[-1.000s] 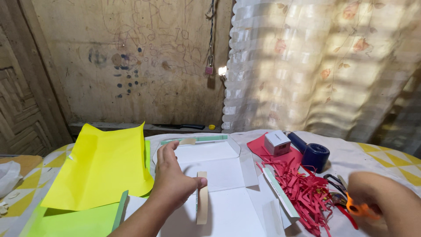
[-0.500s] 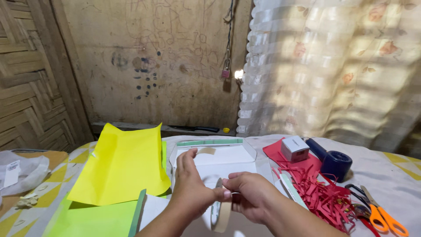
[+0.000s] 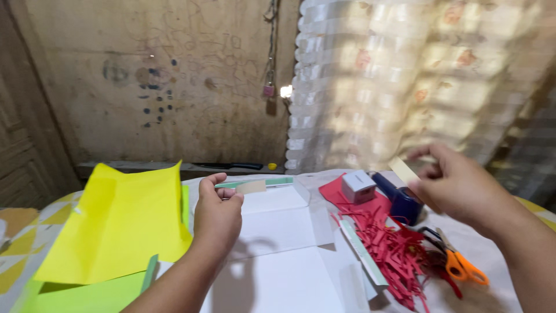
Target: The person assembles a white paper box by folding its flaps and securing them with tape. They repeatedly cut pieces of tape with scissors and apply them to the box edges to hold the structure together.
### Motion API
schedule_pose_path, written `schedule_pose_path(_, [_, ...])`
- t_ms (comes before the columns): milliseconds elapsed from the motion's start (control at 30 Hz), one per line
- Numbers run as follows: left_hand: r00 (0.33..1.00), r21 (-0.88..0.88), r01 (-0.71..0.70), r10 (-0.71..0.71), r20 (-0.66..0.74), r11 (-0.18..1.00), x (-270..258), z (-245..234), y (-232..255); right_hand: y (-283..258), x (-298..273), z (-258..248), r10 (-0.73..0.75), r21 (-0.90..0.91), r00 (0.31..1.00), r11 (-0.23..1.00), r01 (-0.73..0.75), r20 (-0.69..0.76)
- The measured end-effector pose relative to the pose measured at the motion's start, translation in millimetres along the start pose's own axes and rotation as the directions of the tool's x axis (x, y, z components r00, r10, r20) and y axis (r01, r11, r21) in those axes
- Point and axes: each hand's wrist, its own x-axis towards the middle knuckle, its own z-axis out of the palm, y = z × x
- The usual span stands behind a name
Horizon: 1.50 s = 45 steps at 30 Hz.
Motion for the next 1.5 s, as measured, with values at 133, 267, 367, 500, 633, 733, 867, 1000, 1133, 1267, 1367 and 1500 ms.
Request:
schedule_pose_path(133, [0.975,-0.156,0.003,0.032,0.220,0.988,-8.2,18.5,5.0,88.6,1.5,-3.3,0.033,-0.647,0.991,0.755,-0.108,-0.128])
schedule_pose_path(267, [0.917,-0.098,0.045,-0.003,0.400,0.994,-17.9,24.9,5.4,142.8,-14.7,18.6,0.280,-0.690,0.943,0.648,-0.322,-0.178])
schedule_pose_path(367, [0.867,-0.134,0.030,0.041,0.497,0.991,-21.7,25.3,-1.7,137.0,-25.8,38.8,-0.070,-0.663,0.951,0.732,-0.155,-0.300])
schedule_pose_path(500, [0.818,-0.094,0.090,-0.020,0.576,0.991,-26.6,28.0,-9.1,85.8,-16.7,74.6,0.004,-0.080,0.998,0.997,-0.009,-0.061])
schedule_pose_path(633, [0.732,-0.220,0.258,-0.042,0.680,0.941,-46.2,33.5,-6.0,31.6,-0.1,118.1,-0.209,0.069,0.965,0.977,0.201,0.157])
schedule_pose_path(733, [0.614,-0.276,0.582,-0.190,0.766,0.765,-69.5,41.5,-1.9,9.9,10.9,143.0,-0.134,0.126,0.950,0.987,0.102,0.282])
schedule_pose_path(867, [0.414,-0.319,0.825,-0.114,0.903,0.467,-89.1,50.7,-3.0,4.6,22.9,155.0,-0.053,0.127,0.934,0.992,0.009,0.353])
schedule_pose_path(1000, [0.387,-0.323,0.872,-0.113,0.915,0.367,-92.6,63.8,-11.8,10.4,31.7,154.6,-0.090,0.053,0.944,0.996,0.078,0.317])
schedule_pose_path(1133, [0.461,-0.365,0.856,-0.222,0.859,0.366,-91.9,74.3,-17.4,16.8,28.8,147.7,-0.068,0.063,0.949,0.997,0.051,0.307])
schedule_pose_path(1267, [0.462,-0.381,0.869,-0.243,0.853,0.314,-92.6,74.2,-13.9,20.2,17.5,140.5,-0.113,-0.023,0.953,0.992,0.124,0.281])
schedule_pose_path(1367, [0.369,-0.301,0.904,-0.196,0.909,0.303,-94.5,71.1,-9.0,21.0,9.8,138.9,-0.113,-0.053,0.966,0.990,0.128,0.232])
schedule_pose_path(1500, [0.249,-0.188,0.906,-0.119,0.961,0.378,-98.7,73.8,-2.5,16.9,6.6,140.0,-0.058,-0.066,0.976,0.995,0.073,0.211])
